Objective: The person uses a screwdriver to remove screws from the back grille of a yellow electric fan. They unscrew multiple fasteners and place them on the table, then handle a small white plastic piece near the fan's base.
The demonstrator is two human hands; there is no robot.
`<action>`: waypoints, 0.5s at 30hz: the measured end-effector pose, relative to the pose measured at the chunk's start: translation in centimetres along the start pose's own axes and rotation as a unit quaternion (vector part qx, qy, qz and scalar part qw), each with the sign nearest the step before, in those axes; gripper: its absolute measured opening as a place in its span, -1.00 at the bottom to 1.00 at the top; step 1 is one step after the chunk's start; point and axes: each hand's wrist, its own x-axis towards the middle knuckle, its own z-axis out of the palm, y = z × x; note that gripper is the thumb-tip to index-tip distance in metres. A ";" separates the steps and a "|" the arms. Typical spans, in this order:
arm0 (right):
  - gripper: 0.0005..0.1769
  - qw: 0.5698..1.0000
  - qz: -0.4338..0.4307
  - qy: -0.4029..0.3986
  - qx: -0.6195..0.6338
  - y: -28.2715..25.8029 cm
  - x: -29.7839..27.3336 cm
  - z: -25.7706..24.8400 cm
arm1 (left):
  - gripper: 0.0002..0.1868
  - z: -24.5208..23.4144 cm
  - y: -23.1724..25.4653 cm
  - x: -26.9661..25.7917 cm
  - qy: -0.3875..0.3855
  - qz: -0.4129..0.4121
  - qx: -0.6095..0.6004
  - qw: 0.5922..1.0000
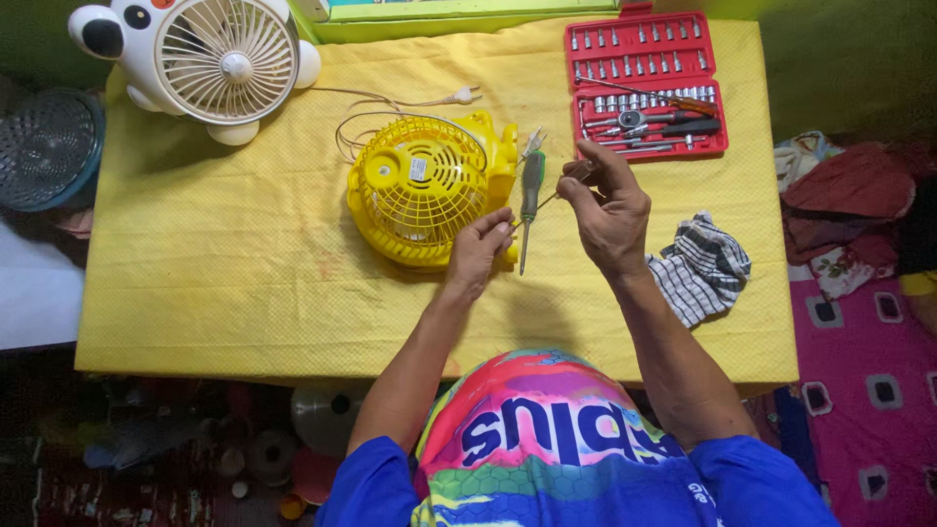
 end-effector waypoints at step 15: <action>-0.53 0.992 -0.051 -0.044 -0.111 0.5 -1.2 1.9 | -0.23 1.5 1.9 -3.9 -0.027 0.166 0.410 0.896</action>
